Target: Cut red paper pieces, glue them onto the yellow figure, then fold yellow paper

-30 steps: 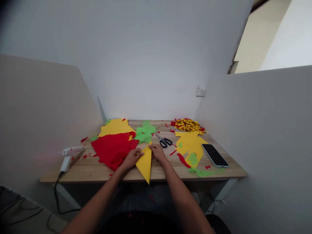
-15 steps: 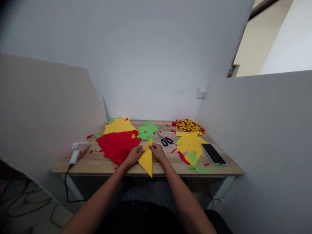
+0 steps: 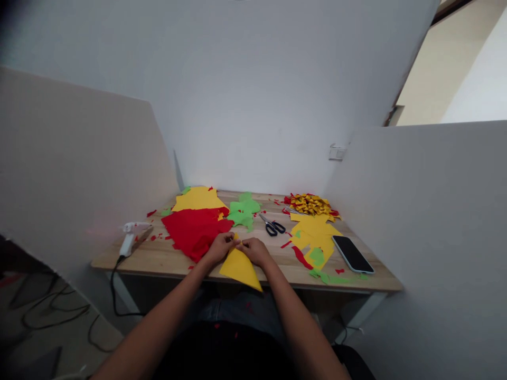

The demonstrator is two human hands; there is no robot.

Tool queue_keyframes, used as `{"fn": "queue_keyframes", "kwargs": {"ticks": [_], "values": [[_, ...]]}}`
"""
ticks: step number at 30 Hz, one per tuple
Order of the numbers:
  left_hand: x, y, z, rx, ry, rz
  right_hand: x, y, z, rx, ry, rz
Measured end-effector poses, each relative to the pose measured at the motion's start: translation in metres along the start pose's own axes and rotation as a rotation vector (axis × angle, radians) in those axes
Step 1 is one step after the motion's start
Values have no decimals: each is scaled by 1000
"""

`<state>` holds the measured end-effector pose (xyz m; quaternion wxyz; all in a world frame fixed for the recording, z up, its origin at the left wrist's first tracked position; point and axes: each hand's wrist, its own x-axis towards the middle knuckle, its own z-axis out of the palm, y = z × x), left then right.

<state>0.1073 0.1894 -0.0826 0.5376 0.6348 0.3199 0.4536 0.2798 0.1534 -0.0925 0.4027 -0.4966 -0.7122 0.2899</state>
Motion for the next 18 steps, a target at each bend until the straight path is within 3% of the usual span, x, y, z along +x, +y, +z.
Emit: {"fn": "queue_keyframes", "kwargs": {"ticks": [7,10,18], "values": [[7,-7,-12,-191,291,11,2,-4,-2,19,17,-2],[11,-9,-16,-238,364,13,2,-3,-3,23,77,3],[8,-7,-8,-242,155,-72,0,-1,-8,30,319,17]]}}
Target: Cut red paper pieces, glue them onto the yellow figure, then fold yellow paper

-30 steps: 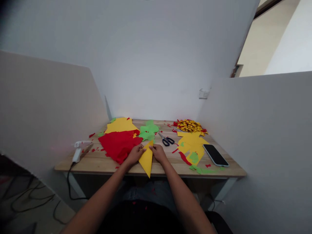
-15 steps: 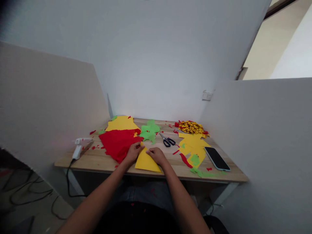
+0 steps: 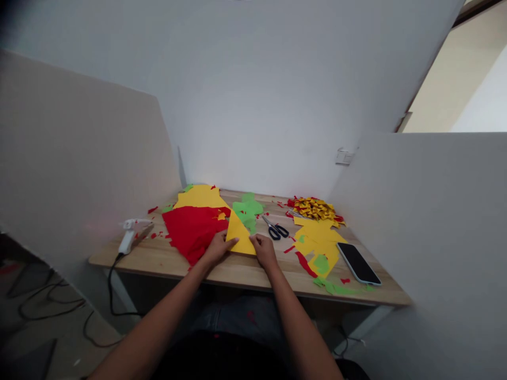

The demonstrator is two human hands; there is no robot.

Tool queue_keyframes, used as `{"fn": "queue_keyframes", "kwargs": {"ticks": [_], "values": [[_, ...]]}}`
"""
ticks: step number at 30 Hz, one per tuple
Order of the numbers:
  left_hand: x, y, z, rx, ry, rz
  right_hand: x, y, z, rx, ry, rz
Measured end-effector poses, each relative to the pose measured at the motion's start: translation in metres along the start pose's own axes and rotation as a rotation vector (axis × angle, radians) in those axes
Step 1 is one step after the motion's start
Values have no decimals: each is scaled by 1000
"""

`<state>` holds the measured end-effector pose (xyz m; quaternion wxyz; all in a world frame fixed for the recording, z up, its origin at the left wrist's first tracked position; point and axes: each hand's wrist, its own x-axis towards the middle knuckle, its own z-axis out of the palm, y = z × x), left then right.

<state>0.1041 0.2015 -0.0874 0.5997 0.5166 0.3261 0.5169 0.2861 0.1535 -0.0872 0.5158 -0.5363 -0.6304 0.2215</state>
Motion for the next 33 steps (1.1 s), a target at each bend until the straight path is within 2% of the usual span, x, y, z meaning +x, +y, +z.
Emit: {"fn": "queue_keyframes", "kwargs": {"ticks": [7,14,17,21,26,31,33], "values": [[3,-6,-2,-25,200,70,0,1,4,10,40,6],[5,-5,-4,-54,246,103,-1,4,-3,70,271,1],[5,-3,-4,-64,194,100,-2,8,-2,110,335,-9],[2,2,-3,-64,73,96,-2,8,2,160,270,-49],[-3,6,-3,-29,-13,85,-7,2,3,186,187,-61],[-6,7,-3,47,-97,75,-10,-1,2,128,9,-107],[-6,5,-3,63,-117,72,-9,-1,2,110,17,-108]]}}
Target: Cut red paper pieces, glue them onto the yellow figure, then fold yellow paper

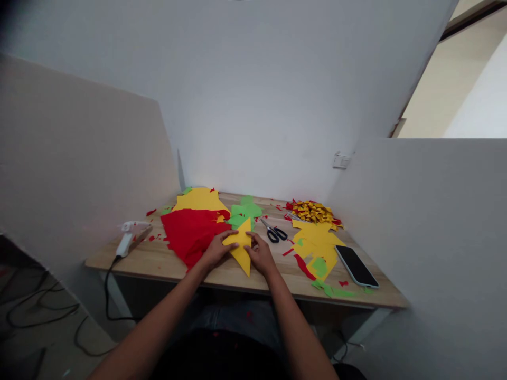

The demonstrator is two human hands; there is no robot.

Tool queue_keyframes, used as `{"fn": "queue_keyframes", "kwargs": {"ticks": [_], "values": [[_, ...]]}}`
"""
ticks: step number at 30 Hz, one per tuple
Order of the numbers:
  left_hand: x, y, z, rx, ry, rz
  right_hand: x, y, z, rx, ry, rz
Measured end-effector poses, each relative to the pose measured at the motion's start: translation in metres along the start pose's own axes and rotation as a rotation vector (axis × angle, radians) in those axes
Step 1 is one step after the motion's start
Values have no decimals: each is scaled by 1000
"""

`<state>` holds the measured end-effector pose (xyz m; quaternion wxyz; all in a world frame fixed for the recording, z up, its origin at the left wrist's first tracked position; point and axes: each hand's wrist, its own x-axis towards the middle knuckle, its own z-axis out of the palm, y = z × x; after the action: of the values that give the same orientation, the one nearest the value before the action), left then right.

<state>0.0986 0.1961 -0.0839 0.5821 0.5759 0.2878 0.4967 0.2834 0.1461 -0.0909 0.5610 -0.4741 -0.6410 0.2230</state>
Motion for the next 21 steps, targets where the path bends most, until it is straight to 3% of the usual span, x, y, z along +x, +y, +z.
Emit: {"fn": "queue_keyframes", "kwargs": {"ticks": [15,21], "values": [[10,-8,-3,219,96,125,6,3,-5,-117,259,-62],[10,-7,-2,247,97,158,1,-4,-5,-6,236,-37]]}}
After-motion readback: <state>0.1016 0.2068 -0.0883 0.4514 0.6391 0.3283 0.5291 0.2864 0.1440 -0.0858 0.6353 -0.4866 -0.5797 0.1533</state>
